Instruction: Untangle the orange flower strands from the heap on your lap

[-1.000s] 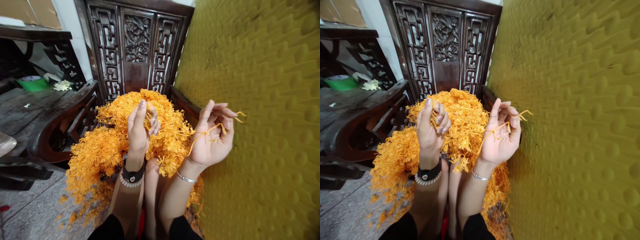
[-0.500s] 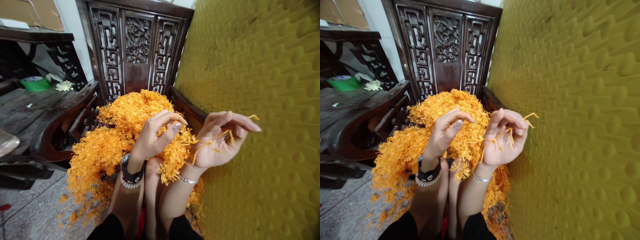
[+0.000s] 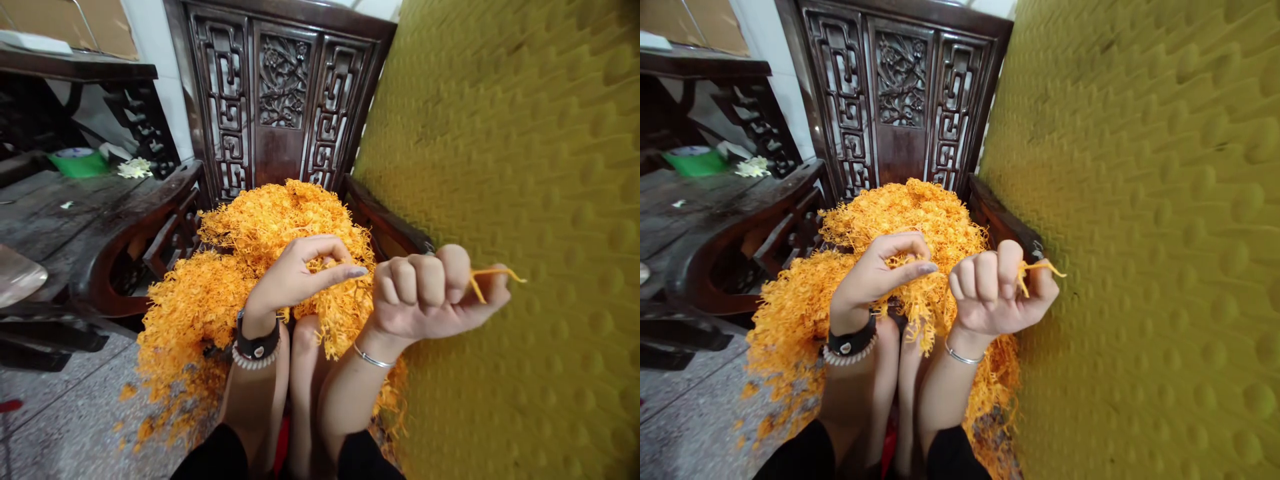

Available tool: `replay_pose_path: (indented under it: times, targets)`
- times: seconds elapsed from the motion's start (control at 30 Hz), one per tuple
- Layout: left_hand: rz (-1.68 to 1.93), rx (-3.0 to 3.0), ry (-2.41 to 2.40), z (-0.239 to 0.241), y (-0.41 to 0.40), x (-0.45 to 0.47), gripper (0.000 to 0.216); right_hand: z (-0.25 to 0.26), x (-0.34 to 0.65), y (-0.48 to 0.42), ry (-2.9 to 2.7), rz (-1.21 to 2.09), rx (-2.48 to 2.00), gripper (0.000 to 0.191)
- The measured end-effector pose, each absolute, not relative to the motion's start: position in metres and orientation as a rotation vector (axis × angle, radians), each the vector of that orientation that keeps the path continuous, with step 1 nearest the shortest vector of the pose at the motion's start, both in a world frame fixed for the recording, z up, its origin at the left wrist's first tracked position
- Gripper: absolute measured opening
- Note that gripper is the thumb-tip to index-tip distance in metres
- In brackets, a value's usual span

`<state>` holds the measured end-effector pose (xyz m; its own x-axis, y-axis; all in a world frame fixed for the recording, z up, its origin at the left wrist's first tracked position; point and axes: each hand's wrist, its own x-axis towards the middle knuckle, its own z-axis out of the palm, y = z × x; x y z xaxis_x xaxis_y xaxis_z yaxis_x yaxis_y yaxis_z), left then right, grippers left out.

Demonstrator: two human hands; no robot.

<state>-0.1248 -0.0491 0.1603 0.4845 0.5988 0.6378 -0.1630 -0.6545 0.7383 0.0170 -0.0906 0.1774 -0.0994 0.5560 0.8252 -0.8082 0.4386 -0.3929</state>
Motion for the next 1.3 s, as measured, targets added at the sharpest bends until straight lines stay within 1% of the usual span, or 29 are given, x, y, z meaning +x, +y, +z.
replay_pose_path:
  times: [0.1, 0.2, 0.3, 0.43, 0.67, 0.7, 0.77, 0.8, 0.87, 0.97, 1.07, 1.2, 1.23, 1.3]
  targets:
    - [1.381, 1.926, 0.493, 0.160, -0.049, -0.124, 0.023, 0.181, 0.011, -0.092, -1.234, 0.926, -0.332, 0.041]
    - [1.598, 1.933, 0.670, 0.159, -0.049, -0.118, 0.027, 0.180, -0.003, -0.092, -1.133, 0.740, -0.711, 0.035]
    - [1.760, 1.930, 0.765, 0.158, -0.048, -0.111, 0.031, 0.176, -0.014, -0.090, -1.135, 0.600, -0.836, 0.025]
    - [1.779, 1.921, 0.833, 0.156, -0.050, -0.106, 0.030, 0.175, -0.017, -0.094, -1.235, 0.478, -1.000, 0.012]
    - [1.758, 2.155, 0.793, 0.154, -0.051, -0.103, 0.026, 0.180, -0.010, -0.130, -1.581, 0.324, -1.323, 0.027]
    - [1.755, 2.179, 0.797, 0.153, -0.051, -0.102, 0.026, 0.180, -0.008, -0.135, -1.604, 0.306, -1.370, 0.024]
    - [1.806, 2.143, 0.789, 0.154, -0.051, -0.102, 0.028, 0.181, -0.003, -0.142, -1.623, 0.282, -1.463, 0.010]
    - [1.848, 2.091, 0.766, 0.155, -0.051, -0.103, 0.029, 0.182, 0.000, -0.144, -1.616, 0.271, -1.486, 0.008]
    - [1.907, 1.977, 0.699, 0.158, -0.051, -0.106, 0.032, 0.183, 0.005, -0.142, -1.631, 0.300, -1.446, 0.020]
    - [1.897, 1.846, 0.655, 0.162, -0.054, -0.114, 0.036, 0.183, 0.004, -0.128, -1.664, 0.452, -1.213, 0.025]
    - [1.722, 1.614, 0.534, 0.164, -0.062, -0.116, 0.040, 0.179, -0.006, -0.113, -1.548, 0.709, -0.887, 0.035]
    - [1.430, 1.191, 0.304, 0.166, -0.067, -0.112, 0.042, 0.175, -0.015, -0.100, -1.333, 1.039, -0.451, 0.043]
    - [1.408, 1.131, 0.278, 0.167, -0.065, -0.111, 0.044, 0.175, -0.014, -0.099, -1.276, 1.056, -0.367, 0.045]
    - [1.456, 1.039, 0.257, 0.167, -0.059, -0.109, 0.049, 0.174, -0.009, -0.094, -1.138, 0.983, -0.269, 0.050]
